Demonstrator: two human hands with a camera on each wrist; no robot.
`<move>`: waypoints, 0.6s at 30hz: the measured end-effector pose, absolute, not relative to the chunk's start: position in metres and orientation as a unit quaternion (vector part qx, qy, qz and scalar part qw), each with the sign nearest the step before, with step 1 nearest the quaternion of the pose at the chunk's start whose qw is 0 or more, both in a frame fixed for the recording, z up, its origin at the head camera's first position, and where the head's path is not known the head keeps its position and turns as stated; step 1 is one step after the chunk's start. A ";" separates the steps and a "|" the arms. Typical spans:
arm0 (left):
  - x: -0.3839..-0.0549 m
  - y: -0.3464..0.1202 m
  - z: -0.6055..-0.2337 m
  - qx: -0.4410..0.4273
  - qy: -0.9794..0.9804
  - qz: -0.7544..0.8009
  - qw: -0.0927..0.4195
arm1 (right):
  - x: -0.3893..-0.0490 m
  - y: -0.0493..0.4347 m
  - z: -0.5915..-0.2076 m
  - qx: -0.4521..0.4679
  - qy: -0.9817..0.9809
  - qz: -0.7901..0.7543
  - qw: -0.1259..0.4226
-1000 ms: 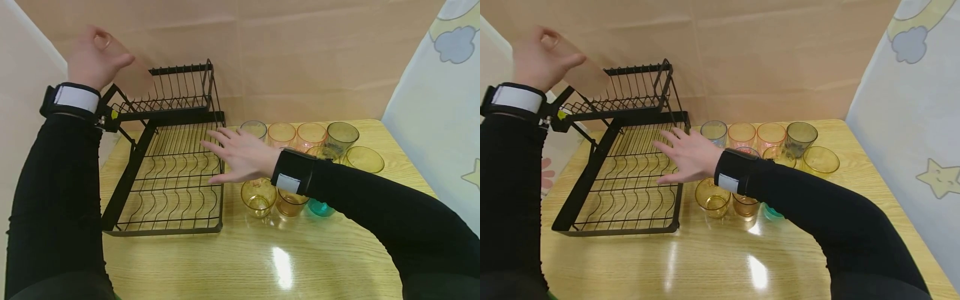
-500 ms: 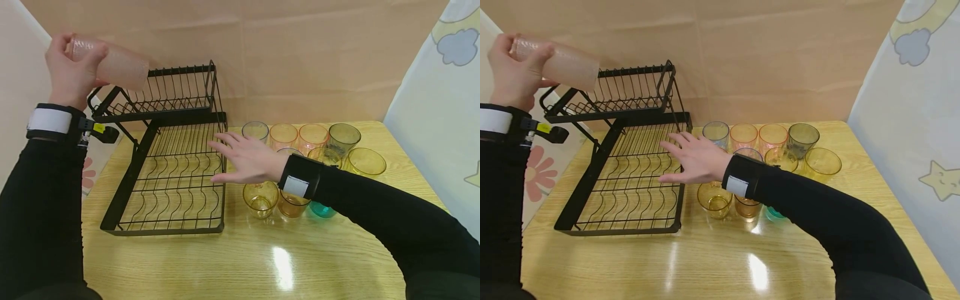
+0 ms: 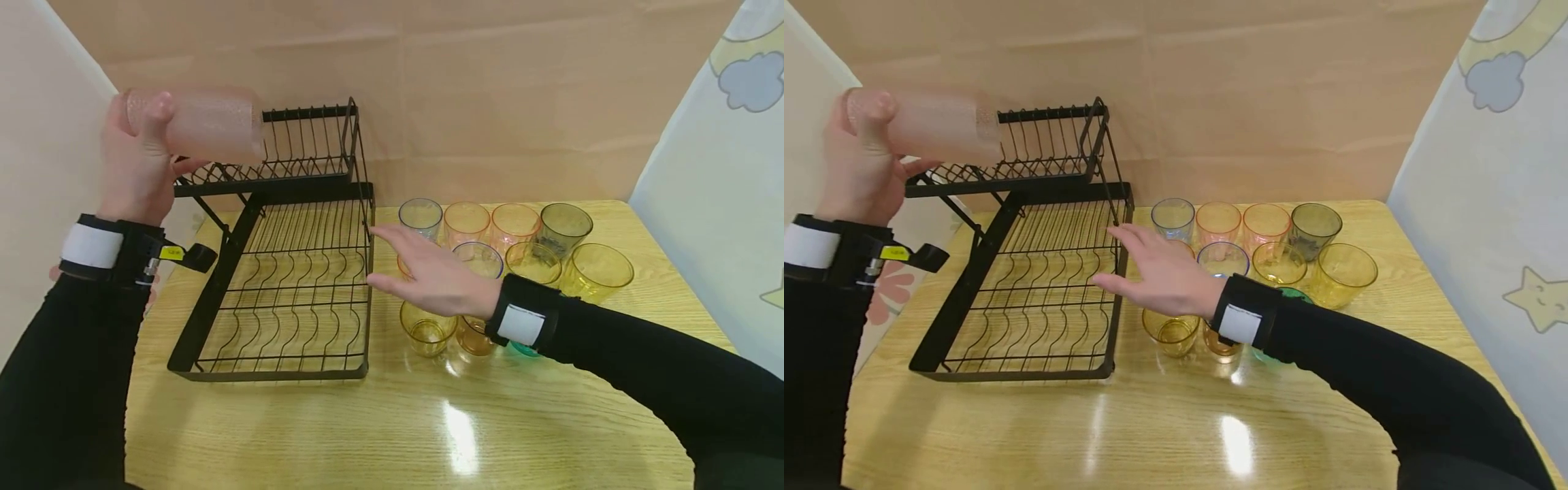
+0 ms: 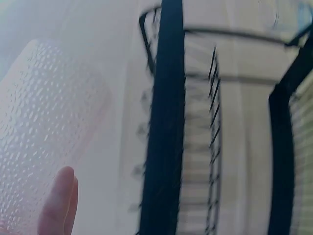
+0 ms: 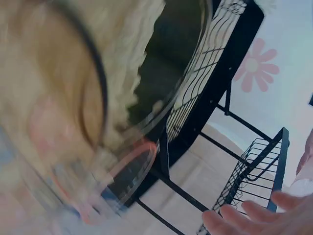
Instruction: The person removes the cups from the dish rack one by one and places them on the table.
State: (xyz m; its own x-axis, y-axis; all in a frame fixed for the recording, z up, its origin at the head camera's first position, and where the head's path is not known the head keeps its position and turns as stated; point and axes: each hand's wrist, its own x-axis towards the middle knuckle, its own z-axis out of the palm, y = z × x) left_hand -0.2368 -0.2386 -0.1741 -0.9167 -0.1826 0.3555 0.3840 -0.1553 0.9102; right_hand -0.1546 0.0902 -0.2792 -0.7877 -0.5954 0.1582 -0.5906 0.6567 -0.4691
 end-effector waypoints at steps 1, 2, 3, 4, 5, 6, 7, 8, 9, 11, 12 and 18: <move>-0.234 -0.235 -0.178 -0.089 -0.620 -0.758 0.184 | -0.153 0.093 -0.280 -0.319 0.907 -0.276 0.009; -0.230 -0.231 -0.182 -0.096 -0.616 -0.761 0.180 | -0.151 0.095 -0.280 -0.311 0.903 -0.294 0.014; -0.227 -0.227 -0.186 -0.100 -0.613 -0.764 0.175 | -0.149 0.098 -0.281 -0.305 0.900 -0.311 0.017; -0.223 -0.224 -0.190 -0.104 -0.608 -0.769 0.170 | -0.147 0.101 -0.282 -0.299 0.896 -0.329 0.021; -0.220 -0.220 -0.195 -0.108 -0.602 -0.773 0.167 | -0.145 0.103 -0.283 -0.293 0.891 -0.344 0.024; -0.217 -0.217 -0.200 -0.115 -0.598 -0.776 0.164 | -0.143 0.105 -0.283 -0.287 0.888 -0.358 0.028; -0.214 -0.213 -0.204 -0.119 -0.592 -0.781 0.159 | -0.141 0.107 -0.284 -0.282 0.884 -0.371 0.031; -0.210 -0.210 -0.209 -0.121 -0.590 -0.783 0.154 | -0.139 0.109 -0.283 -0.277 0.880 -0.384 0.035; -0.208 -0.207 -0.213 -0.123 -0.588 -0.785 0.150 | -0.137 0.110 -0.283 -0.274 0.876 -0.396 0.038; -0.203 -0.201 -0.221 -0.125 -0.587 -0.787 0.140 | -0.133 0.112 -0.282 -0.269 0.868 -0.415 0.042; -0.201 -0.197 -0.225 -0.127 -0.587 -0.789 0.132 | -0.132 0.113 -0.281 -0.267 0.865 -0.422 0.044; -0.190 -0.171 -0.246 -0.116 -0.598 -0.788 0.090 | -0.124 0.120 -0.281 -0.243 0.852 -0.460 0.056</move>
State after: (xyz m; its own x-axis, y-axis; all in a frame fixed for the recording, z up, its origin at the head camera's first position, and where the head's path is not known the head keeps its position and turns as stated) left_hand -0.1905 -0.1713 -0.2463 -0.9572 -0.0028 0.2894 0.2795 -0.2682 0.9219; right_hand -0.1243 0.1201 -0.2812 -0.8758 -0.4653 0.1286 -0.3626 0.4583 -0.8115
